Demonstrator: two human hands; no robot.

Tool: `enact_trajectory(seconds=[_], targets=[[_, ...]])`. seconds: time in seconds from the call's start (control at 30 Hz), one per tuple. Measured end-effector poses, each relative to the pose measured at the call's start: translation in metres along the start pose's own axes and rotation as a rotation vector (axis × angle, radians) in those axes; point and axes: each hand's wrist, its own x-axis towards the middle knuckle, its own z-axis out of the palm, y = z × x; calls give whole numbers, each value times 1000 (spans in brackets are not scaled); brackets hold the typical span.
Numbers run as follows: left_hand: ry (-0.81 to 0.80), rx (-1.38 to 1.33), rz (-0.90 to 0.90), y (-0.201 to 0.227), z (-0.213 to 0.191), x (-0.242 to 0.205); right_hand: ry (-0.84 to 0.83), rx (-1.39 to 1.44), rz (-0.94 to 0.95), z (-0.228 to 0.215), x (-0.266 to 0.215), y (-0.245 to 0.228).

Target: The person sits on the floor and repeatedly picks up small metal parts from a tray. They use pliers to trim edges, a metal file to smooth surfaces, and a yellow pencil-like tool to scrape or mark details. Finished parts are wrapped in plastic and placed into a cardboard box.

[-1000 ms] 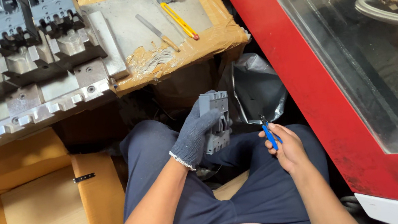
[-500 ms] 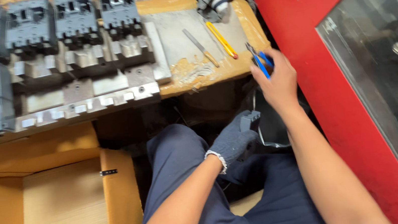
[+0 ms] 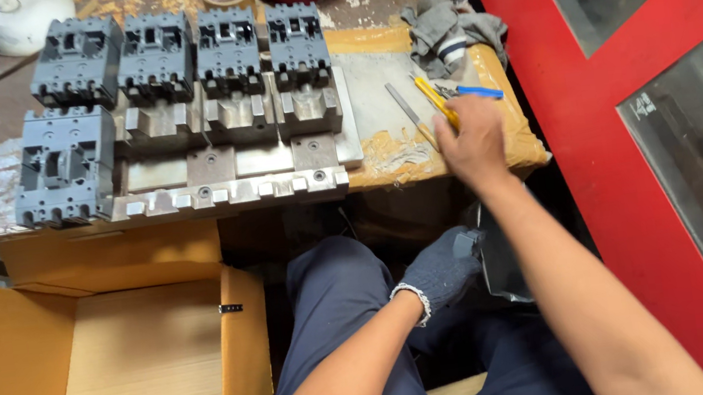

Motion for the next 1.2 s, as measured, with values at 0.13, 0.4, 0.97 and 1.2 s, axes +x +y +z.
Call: enact_trajectory(seconds=[0.13, 0.4, 0.97, 1.2], targets=[[-87, 58, 45, -6, 9, 3, -128, -3, 132, 14, -1, -33], [3, 281, -14, 19, -11, -14, -262, 123, 458, -40, -45, -67], [155, -648, 204, 98, -120, 73, 51, 1450, 1273, -147, -146, -109], [95, -631, 163, 83, -118, 75, -92, 1383, 1254, -104, -117, -97]])
